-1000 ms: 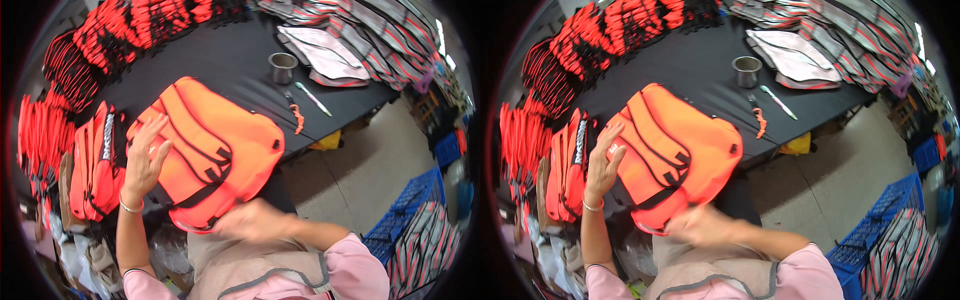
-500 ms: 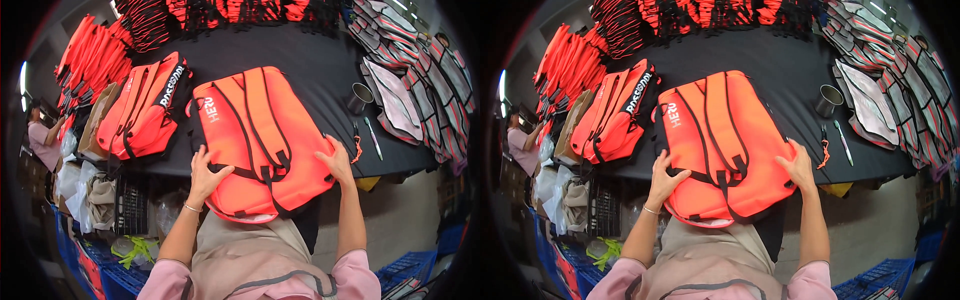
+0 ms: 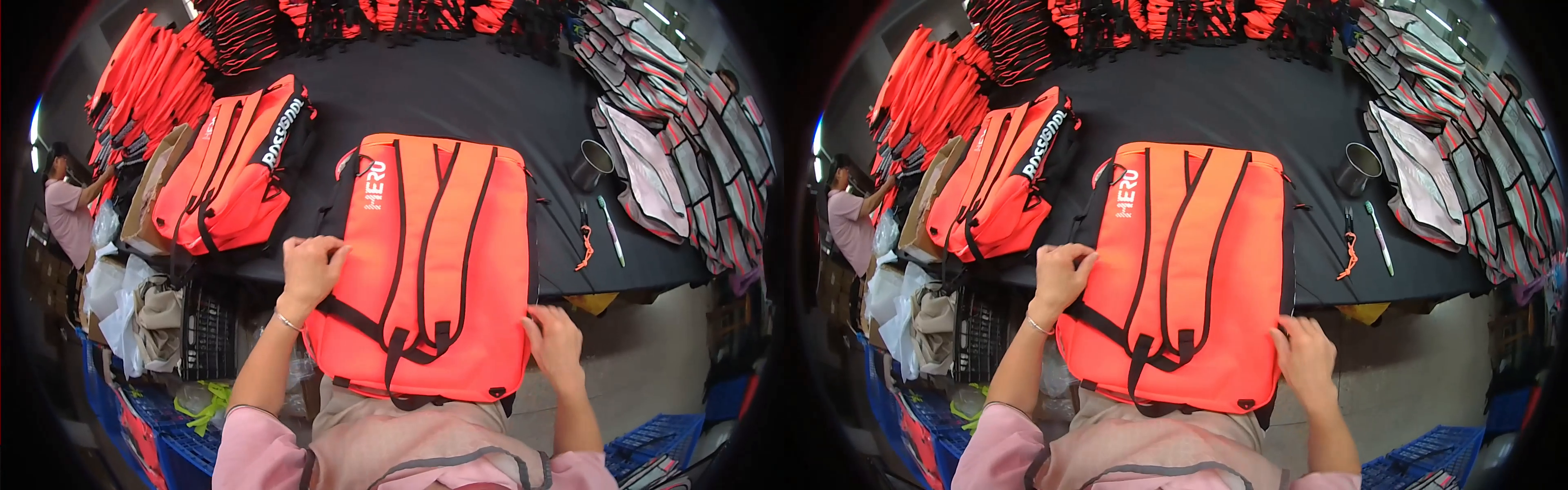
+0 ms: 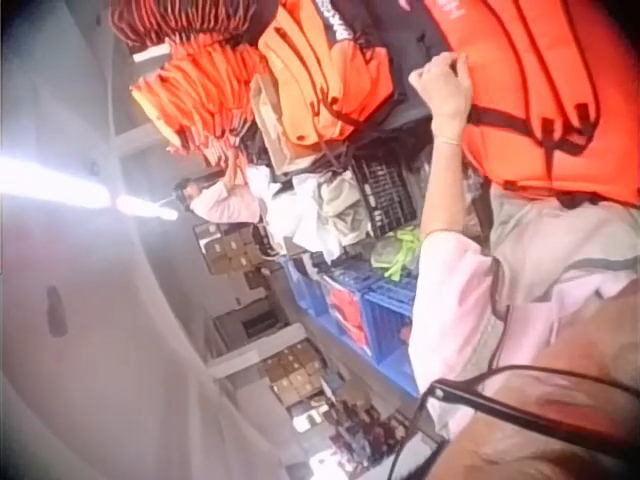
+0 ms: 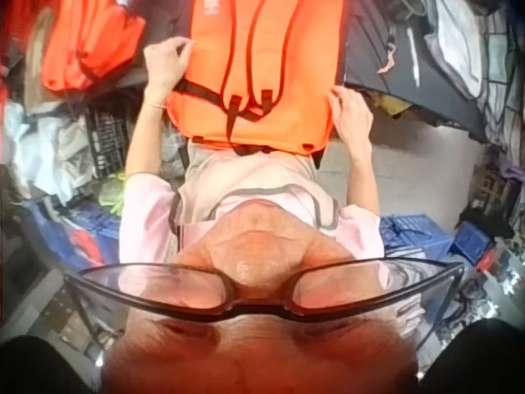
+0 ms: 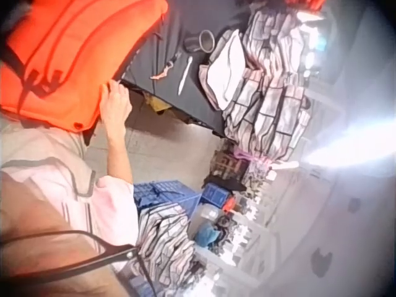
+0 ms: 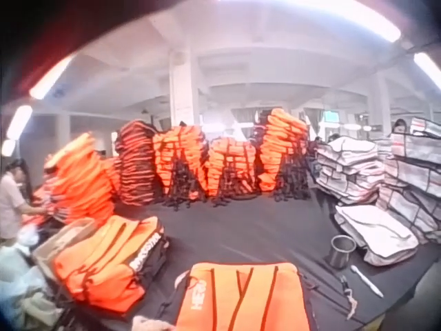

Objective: Inspecting and trimming loose threads on backpacks in a manufacturing setting.

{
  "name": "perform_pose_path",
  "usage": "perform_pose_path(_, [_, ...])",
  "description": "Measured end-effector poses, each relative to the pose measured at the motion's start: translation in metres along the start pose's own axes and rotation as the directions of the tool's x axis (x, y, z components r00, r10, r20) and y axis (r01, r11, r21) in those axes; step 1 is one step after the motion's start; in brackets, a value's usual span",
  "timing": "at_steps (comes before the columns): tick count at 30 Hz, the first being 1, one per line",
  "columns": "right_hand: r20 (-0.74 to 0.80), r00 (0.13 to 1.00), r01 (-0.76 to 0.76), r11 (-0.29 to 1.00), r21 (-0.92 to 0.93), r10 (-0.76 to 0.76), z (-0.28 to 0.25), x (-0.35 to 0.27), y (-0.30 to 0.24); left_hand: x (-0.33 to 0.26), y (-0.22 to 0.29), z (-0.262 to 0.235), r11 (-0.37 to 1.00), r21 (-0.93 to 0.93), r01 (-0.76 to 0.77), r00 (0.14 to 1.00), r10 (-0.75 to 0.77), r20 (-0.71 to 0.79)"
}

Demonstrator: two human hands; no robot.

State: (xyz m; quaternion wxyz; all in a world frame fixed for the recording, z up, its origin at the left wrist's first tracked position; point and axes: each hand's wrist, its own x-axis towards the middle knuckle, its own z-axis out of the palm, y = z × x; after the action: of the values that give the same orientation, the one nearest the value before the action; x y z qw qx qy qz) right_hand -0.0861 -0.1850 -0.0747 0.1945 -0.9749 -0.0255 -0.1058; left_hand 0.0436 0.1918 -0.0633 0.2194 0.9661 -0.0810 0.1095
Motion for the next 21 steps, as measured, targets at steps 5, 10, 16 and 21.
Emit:
perform_pose_path(5, [0.246,0.806,0.556,0.831,-0.009,-0.538,0.016,0.106,-0.017,0.078,0.014,0.037,0.636,0.057,-0.770,0.636,0.757,0.146])
perform_pose_path(10, [-0.151,0.566,0.810,0.581,-0.083,-0.810,0.009,0.245,-0.046,0.187,0.020,0.032,0.519,0.116,-0.847,0.531,0.839,0.118])
perform_pose_path(16, [-0.178,0.905,0.411,0.902,0.135,-0.386,0.040,0.402,-0.043,0.286,0.025,0.075,0.872,-0.032,-0.488,0.870,0.489,0.066])
perform_pose_path(21, [0.448,0.845,0.437,0.861,-0.259,-0.293,0.133,0.418,0.015,0.277,0.006,0.152,0.928,-0.026,-0.372,0.915,0.371,0.159])
